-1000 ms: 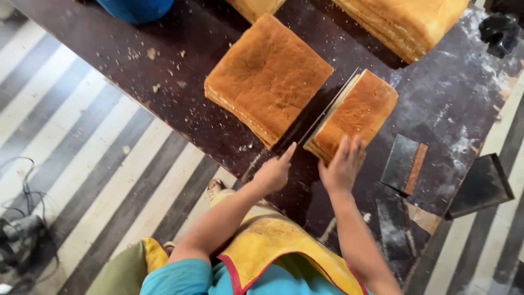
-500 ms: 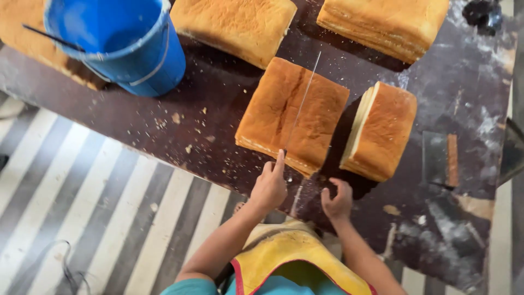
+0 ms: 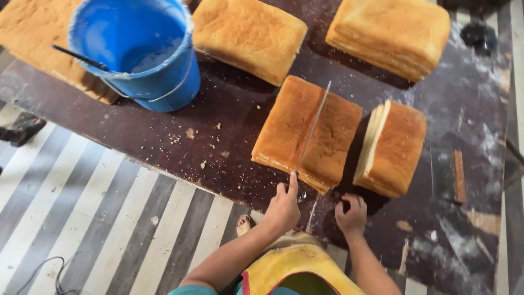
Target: The person spreads white cream filling from a blue bucket onto flat sponge cake slabs using a spatula, then places a second sponge slab on top to form a filled cake sandwich. They then use a long knife to slice the assembled cake into pieces on the work table.
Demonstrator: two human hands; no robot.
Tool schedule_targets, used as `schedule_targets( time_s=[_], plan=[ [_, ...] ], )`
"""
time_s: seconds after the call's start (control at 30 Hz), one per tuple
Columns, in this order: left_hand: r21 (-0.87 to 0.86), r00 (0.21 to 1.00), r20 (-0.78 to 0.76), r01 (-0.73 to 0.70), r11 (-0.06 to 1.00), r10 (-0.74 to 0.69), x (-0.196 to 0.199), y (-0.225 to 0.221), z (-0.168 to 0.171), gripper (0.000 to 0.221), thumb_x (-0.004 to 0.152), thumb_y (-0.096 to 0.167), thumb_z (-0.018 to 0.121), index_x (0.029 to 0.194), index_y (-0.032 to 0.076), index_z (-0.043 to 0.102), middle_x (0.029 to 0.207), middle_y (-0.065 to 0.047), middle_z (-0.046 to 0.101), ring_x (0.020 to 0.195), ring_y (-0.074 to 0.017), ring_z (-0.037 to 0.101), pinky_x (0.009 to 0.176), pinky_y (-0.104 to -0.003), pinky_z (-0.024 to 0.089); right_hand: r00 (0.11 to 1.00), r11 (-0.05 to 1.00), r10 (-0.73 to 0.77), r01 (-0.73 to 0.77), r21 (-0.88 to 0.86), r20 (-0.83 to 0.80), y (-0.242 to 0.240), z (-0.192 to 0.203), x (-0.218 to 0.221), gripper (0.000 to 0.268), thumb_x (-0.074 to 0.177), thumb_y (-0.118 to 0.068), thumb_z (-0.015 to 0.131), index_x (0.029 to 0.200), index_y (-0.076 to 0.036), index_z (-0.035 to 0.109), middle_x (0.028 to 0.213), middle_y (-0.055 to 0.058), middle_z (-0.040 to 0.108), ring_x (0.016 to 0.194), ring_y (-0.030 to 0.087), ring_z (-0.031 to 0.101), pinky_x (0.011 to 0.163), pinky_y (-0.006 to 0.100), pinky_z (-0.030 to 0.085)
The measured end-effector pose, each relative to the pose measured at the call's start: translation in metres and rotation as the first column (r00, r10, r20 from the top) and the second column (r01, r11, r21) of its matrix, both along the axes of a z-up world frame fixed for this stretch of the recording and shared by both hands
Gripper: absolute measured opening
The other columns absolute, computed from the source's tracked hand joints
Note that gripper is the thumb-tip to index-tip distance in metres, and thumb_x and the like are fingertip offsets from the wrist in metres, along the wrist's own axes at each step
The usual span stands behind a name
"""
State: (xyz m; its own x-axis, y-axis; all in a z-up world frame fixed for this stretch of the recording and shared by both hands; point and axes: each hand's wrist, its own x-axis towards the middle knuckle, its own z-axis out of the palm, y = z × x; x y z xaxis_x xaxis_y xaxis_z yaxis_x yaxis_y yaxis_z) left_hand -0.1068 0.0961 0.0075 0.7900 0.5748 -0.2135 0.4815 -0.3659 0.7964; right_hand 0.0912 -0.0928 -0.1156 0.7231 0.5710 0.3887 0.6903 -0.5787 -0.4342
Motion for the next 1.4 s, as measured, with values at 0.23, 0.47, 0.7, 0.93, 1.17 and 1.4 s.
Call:
schedule_targets(
  time_s=[0.23, 0.47, 0.7, 0.93, 1.17, 1.4],
  plan=[
    [-0.015, 0.998, -0.016, -0.069, 0.998, 0.068, 0.001, 0.005, 0.037, 0.096, 0.079, 0.001, 0.062, 0.161, 0.005, 0.012, 0.129, -0.037, 0.045, 0.101, -0.0568, 0.061, 0.090, -0.055, 0.052, 0.960, 0.951, 0.280, -0.273, 0.143, -0.030, -0.004, -0.006, 0.015, 0.009, 0.083, -0.010, 0.071, 0.092, -0.013, 0.072, 0.101, 0.009, 0.073, 0.095, 0.033, 0.070, 0.086, 0.040, 0.055],
    [0.008, 0.998, -0.031, -0.046, 0.999, 0.046, -0.003, 0.004, 0.044, 0.092, 0.082, 0.007, 0.061, 0.163, 0.006, 0.016, 0.127, -0.038, 0.049, 0.099, -0.0537, 0.065, 0.085, -0.053, 0.056, 0.968, 0.913, 0.203, -0.241, 0.329, 0.145, 0.045, -0.041, 0.085, 0.015, 0.085, -0.003, 0.070, 0.100, -0.002, 0.071, 0.086, 0.017, 0.065, 0.071, 0.028, 0.059, 0.071, 0.034, 0.050],
    [0.109, 0.999, -0.041, -0.020, 0.994, 0.024, -0.003, -0.005, 0.034, 0.082, 0.091, 0.012, 0.057, 0.164, 0.006, 0.020, 0.120, -0.036, 0.056, 0.097, -0.0498, 0.067, 0.083, -0.052, 0.056, 0.811, 0.824, 0.558, -0.567, 0.002, 0.175, 0.139, 0.127, 0.021, 0.089, 0.078, -0.031, 0.075, 0.152, 0.004, 0.039, 0.151, 0.028, 0.048, 0.143, 0.042, 0.044, 0.122, 0.050, 0.035],
    [0.133, 1.000, -0.019, -0.019, 0.991, 0.022, 0.027, 0.014, 0.033, 0.081, 0.091, 0.012, 0.056, 0.164, 0.005, 0.020, 0.118, -0.036, 0.059, 0.097, -0.0487, 0.068, 0.081, -0.051, 0.057, 0.882, 0.787, 0.469, -0.441, -0.430, -0.046, 0.165, 0.073, 0.028, 0.112, 0.080, -0.051, 0.071, 0.160, 0.005, 0.015, 0.166, 0.026, 0.019, 0.156, 0.039, 0.013, 0.125, 0.048, 0.012],
    [0.166, 0.997, -0.068, -0.027, 0.986, 0.038, -0.006, -0.009, 0.032, 0.080, 0.092, 0.013, 0.055, 0.164, 0.009, 0.021, 0.108, -0.032, 0.064, 0.091, -0.0457, 0.069, 0.079, -0.051, 0.057, 0.897, 0.766, 0.442, -0.388, -0.512, -0.019, 0.164, 0.119, -0.001, 0.118, 0.072, -0.060, 0.072, 0.157, 0.002, 0.019, 0.165, 0.022, 0.021, 0.155, 0.038, 0.016, 0.125, 0.048, 0.013],
    [0.244, 0.998, -0.044, -0.036, 0.969, 0.048, 0.034, 0.014, 0.029, 0.078, 0.093, 0.015, 0.058, 0.162, 0.003, 0.023, 0.099, -0.028, 0.069, 0.088, -0.0421, 0.070, 0.076, -0.050, 0.057, 0.892, 0.800, 0.449, -0.379, -0.465, 0.045, 0.161, 0.076, 0.018, 0.104, 0.080, -0.053, 0.069, 0.159, -0.002, 0.024, 0.168, 0.019, 0.023, 0.157, 0.035, 0.019, 0.128, 0.046, 0.012]
  ],
)
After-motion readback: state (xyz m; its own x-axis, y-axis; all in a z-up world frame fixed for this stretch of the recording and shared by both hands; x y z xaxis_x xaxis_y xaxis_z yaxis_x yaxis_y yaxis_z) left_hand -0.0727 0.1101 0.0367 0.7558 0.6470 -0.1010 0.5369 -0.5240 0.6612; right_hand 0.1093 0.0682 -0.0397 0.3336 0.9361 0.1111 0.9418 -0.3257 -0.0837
